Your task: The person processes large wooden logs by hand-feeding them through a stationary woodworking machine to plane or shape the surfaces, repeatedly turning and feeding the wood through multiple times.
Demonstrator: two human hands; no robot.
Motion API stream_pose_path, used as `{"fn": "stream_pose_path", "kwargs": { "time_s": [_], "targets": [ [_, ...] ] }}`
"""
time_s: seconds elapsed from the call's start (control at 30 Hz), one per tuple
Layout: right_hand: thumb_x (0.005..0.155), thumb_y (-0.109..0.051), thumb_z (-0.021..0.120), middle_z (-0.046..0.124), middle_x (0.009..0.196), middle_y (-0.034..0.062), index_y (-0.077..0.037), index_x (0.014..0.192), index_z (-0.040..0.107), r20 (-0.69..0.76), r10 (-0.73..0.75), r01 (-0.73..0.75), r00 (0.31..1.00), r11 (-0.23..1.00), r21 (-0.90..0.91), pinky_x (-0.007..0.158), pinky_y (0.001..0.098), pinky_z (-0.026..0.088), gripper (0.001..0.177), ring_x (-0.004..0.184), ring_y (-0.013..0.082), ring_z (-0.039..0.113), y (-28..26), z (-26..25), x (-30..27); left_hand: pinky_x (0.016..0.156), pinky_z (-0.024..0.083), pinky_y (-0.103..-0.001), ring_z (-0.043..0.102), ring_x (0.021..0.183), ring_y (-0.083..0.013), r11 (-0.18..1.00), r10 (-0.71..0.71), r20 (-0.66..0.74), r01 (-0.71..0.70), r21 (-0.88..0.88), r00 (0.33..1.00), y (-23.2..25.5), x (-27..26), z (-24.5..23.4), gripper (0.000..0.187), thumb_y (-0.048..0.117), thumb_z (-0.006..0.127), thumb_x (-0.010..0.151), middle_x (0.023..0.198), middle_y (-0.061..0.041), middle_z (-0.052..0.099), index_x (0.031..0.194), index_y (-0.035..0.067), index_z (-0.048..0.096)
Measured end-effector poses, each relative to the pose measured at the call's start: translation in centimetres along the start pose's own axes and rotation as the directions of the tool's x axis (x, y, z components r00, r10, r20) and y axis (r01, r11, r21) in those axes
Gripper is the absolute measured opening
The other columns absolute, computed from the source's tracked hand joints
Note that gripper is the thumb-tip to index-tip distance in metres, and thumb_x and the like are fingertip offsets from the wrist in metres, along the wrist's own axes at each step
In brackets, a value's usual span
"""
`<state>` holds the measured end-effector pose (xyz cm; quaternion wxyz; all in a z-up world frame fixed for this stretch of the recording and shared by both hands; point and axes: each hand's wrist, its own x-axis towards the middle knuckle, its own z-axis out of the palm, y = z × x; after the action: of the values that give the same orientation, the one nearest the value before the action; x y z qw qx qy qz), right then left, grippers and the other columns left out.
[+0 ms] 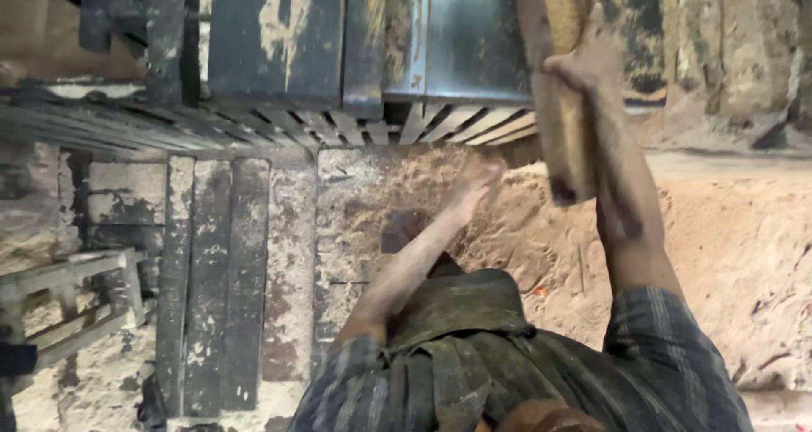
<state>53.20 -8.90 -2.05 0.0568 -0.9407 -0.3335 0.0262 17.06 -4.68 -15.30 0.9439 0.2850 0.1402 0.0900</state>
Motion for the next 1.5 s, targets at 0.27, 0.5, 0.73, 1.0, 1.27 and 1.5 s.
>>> {"fn": "stream_pose_path", "kwargs": {
  "time_s": [0.27, 0.5, 0.73, 1.0, 1.27, 1.5],
  "targets": [
    [0.072, -0.067, 0.086, 0.049, 0.139, 0.0358, 0.002, 0.162, 0.006, 0.139, 0.122, -0.153, 0.983, 0.957, 0.247, 0.094, 0.0489, 0.054, 0.139, 0.113, 0.0481, 0.062, -19.5, -3.6, -26.7, 0.095, 0.055, -0.039, 0.065, 0.109, -0.0266, 0.989, -0.054, -0.336, 0.097, 0.11, 0.94, -0.2, -20.0, 3.4, 0.073, 0.027, 0.082, 0.081, 0.121, -0.018, 0.066, 0.141, -0.003, 0.054],
    [0.08, -0.019, 0.08, 0.026, 0.168, 0.0228, -0.006, 0.167, -0.008, 0.209, -0.061, -0.194, 0.976, 0.187, 0.963, 0.123, 0.0398, 0.036, 0.124, 0.149, 0.0296, 0.04, -24.9, 1.5, -47.8, 0.107, 0.05, -0.037, 0.059, 0.127, -0.0255, 0.955, 0.126, -0.218, -0.058, 0.291, 0.968, -0.9, -44.8, -0.1, 0.086, 0.027, 0.071, 0.079, 0.142, -0.017, 0.06, 0.154, -0.004, 0.043],
    [0.072, -0.013, 0.076, 0.023, 0.169, 0.0215, -0.006, 0.165, -0.01, 0.318, -0.119, -0.31, 0.94, 0.084, 0.947, 0.12, 0.0386, 0.035, 0.127, 0.149, 0.0303, 0.035, -28.2, 0.6, -58.3, 0.111, 0.047, -0.038, 0.054, 0.134, -0.0285, 0.999, -0.043, -0.338, 0.034, -0.031, 0.94, -4.1, -56.2, 1.9, 0.104, 0.029, 0.078, 0.071, 0.148, -0.016, 0.051, 0.158, -0.001, 0.029],
    [0.075, -0.01, 0.076, 0.026, 0.166, 0.0199, -0.007, 0.166, -0.011, 0.324, -0.141, -0.309, 0.936, 0.115, 0.944, 0.12, 0.0378, 0.035, 0.125, 0.147, 0.0283, 0.039, -29.0, 2.3, -56.5, 0.113, 0.042, -0.04, 0.049, 0.138, -0.0301, 0.989, -0.004, -0.364, 0.058, 0.137, 0.931, -4.0, -55.6, -0.7, 0.104, 0.029, 0.072, 0.074, 0.154, -0.019, 0.045, 0.162, -0.002, 0.027],
    [0.077, -0.008, 0.074, 0.027, 0.167, 0.0223, -0.007, 0.166, -0.011, 0.276, -0.149, -0.275, 0.949, 0.031, 0.961, 0.12, 0.0377, 0.035, 0.123, 0.146, 0.0283, 0.041, -30.6, 1.7, -48.7, 0.117, 0.036, -0.039, 0.044, 0.142, -0.0289, 0.975, 0.013, -0.323, 0.06, 0.216, 0.946, 2.5, -49.1, -0.4, 0.102, 0.031, 0.07, 0.078, 0.157, -0.016, 0.043, 0.163, 0.002, 0.021],
    [0.075, -0.009, 0.072, 0.026, 0.166, 0.0224, -0.007, 0.165, -0.013, 0.358, -0.122, -0.341, 0.926, 0.137, 0.93, 0.119, 0.038, 0.039, 0.124, 0.143, 0.03, 0.045, -30.6, 0.5, -45.1, 0.113, 0.041, -0.04, 0.052, 0.134, -0.0308, 0.965, -0.015, -0.327, 0.1, 0.244, 0.945, 5.2, -46.0, 0.3, 0.105, 0.034, 0.069, 0.072, 0.149, -0.02, 0.051, 0.161, 0.0, 0.025]
  ]
}}
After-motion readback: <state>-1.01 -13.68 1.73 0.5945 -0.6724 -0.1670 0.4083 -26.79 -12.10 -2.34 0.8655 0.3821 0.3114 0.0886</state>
